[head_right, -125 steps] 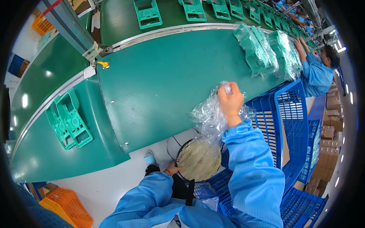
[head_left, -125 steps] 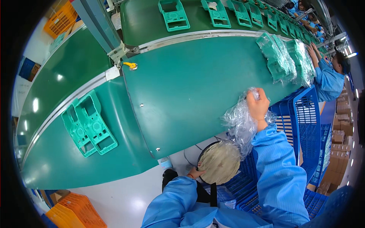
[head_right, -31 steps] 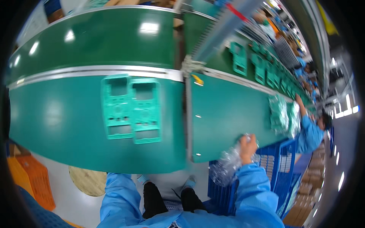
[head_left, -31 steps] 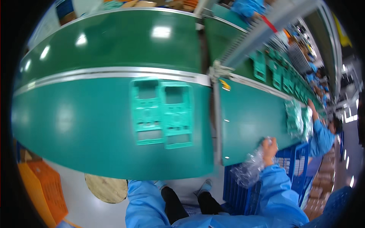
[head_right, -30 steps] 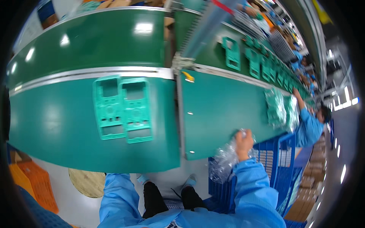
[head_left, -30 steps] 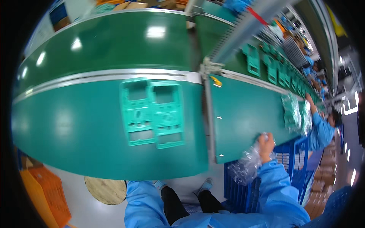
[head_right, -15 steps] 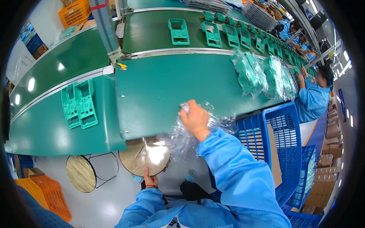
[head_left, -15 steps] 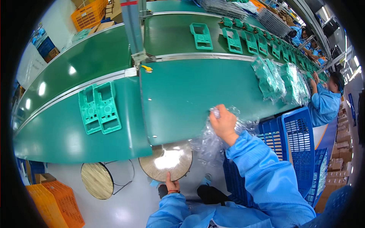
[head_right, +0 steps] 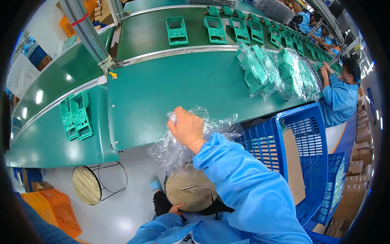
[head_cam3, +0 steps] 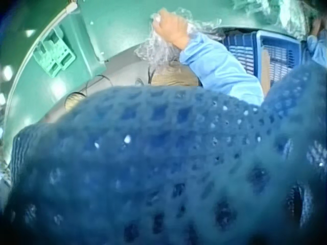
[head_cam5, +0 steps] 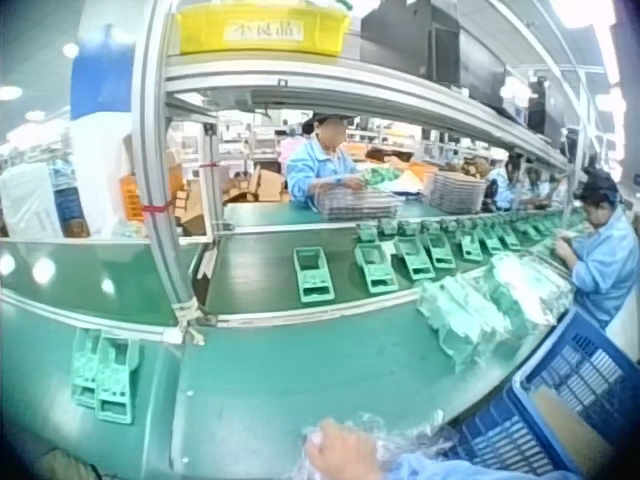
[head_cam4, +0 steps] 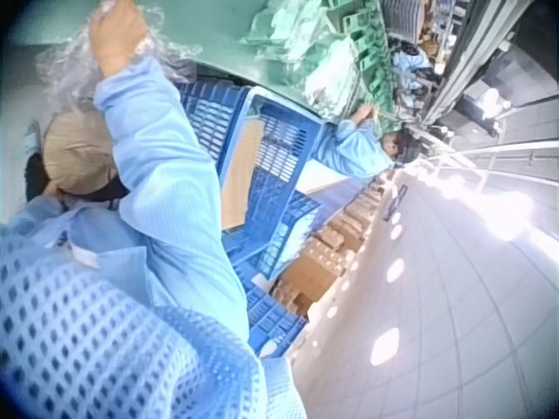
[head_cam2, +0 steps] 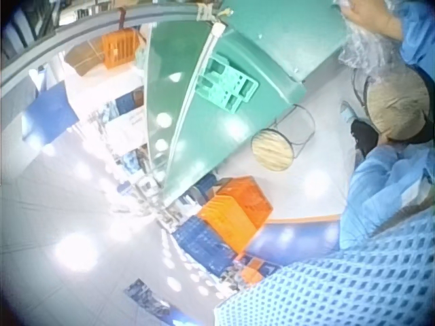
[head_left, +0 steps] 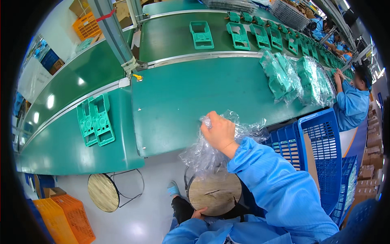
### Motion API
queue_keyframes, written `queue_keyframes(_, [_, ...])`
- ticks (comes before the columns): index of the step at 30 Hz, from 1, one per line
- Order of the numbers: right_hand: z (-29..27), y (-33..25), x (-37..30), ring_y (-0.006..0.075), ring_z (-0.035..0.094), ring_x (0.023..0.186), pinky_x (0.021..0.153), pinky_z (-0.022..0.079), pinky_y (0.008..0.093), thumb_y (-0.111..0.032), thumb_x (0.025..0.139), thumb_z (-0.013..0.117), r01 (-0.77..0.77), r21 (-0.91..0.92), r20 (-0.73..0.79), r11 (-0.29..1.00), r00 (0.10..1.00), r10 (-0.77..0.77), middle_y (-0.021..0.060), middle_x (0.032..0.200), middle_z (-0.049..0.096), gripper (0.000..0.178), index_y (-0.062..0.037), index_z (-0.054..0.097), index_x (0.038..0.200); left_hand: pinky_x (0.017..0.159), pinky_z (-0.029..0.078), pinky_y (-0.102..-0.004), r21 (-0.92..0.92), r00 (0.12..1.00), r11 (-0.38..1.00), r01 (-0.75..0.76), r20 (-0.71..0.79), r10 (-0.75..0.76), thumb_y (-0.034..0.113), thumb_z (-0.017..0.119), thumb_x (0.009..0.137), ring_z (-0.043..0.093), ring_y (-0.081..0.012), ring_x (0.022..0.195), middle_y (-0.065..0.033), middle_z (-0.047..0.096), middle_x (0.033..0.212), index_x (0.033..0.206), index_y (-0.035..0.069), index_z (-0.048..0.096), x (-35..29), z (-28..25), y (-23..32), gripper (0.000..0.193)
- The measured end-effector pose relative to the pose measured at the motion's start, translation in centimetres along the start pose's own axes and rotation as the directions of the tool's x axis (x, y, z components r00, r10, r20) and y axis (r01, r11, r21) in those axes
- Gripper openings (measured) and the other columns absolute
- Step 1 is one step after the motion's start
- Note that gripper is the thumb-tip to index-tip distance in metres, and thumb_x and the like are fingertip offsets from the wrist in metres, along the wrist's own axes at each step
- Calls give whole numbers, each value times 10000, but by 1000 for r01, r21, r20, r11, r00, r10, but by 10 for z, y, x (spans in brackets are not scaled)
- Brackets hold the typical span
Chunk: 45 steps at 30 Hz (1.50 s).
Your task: The person packages green plastic electronic component casings into plastic bags by hand, then arranges the filled bags on an assembly line.
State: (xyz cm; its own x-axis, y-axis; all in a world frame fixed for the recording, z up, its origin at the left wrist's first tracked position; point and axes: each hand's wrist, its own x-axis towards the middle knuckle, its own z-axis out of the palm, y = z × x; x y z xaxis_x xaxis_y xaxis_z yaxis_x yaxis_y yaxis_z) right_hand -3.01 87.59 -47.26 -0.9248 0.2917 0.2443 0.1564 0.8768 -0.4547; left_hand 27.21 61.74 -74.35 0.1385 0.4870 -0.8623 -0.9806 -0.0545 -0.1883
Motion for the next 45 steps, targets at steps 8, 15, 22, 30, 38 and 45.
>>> queue_keyframes(8, [0, -9, 6, 289, 595, 592, 500, 445, 390, -218, 697, 636, -4, 27, -47, 1000, 999, 5, 92, 687, 604, 205, -96, 554, 840, 807, 471, -396, 784, 894, 564, 257, -415, 170, 378, 746, 693, 609, -257, 958, -101, 635, 1069, 1221, 39, 517, -47, 16, 92, 668])
queue_keyframes(15, [-7, -16, 7, 288, 579, 564, 497, 442, 382, -213, 683, 646, -75, -60, -68, 995, 995, 71, 91, 652, 586, 202, -99, 554, 823, 846, 471, -318, 736, 806, 346, -582, 577, 130, 280, 596, 860, 589, -198, 992, -140, 609, 1090, 1211, 3, 488, -249, 131, 212, 460])
queue_keyframes(22, [-6, -29, 10, 290, 603, 619, 527, 466, 397, -270, 691, 639, -124, -165, -8, 978, 992, 125, 104, 701, 605, 248, -95, 549, 841, 921, 403, -342, 409, 366, 25, -912, 787, 497, 107, 583, 833, 528, -234, 1064, -135, 567, 1127, 1133, 8, 526, -334, 216, 303, 322])
queue_keyframes(30, [-7, -27, 14, 290, 614, 643, 540, 476, 402, -292, 694, 648, -132, -225, 36, 965, 989, 143, 102, 724, 616, 280, -91, 551, 864, 863, 430, -393, 453, -43, -555, -697, 747, 664, 31, 598, 750, 554, -320, 990, -121, 599, 1011, 950, 13, 582, -282, 219, 314, 201])
queue_keyframes(38, [-18, -13, 13, 293, 612, 607, 520, 472, 403, -338, 729, 639, 24, 10, 97, 1000, 995, -25, 112, 670, 607, 275, -100, 578, 852, 766, 495, -334, 497, -190, -547, -674, 599, 778, 2, 601, 758, 632, -245, 836, -136, 653, 874, 927, -8, 598, -275, 219, 299, 169])
queue_keyframes(45, [-58, 54, 1, 270, 609, 595, 539, 466, 337, -344, 743, 692, -25, 673, 142, 740, 985, -96, 126, 665, 612, 298, -75, 596, 829, 752, 505, -294, 388, -19, -158, -908, 340, 940, -43, 547, 820, 625, -181, 791, -139, 648, 881, 943, -36, 588, -256, 225, 288, 130])
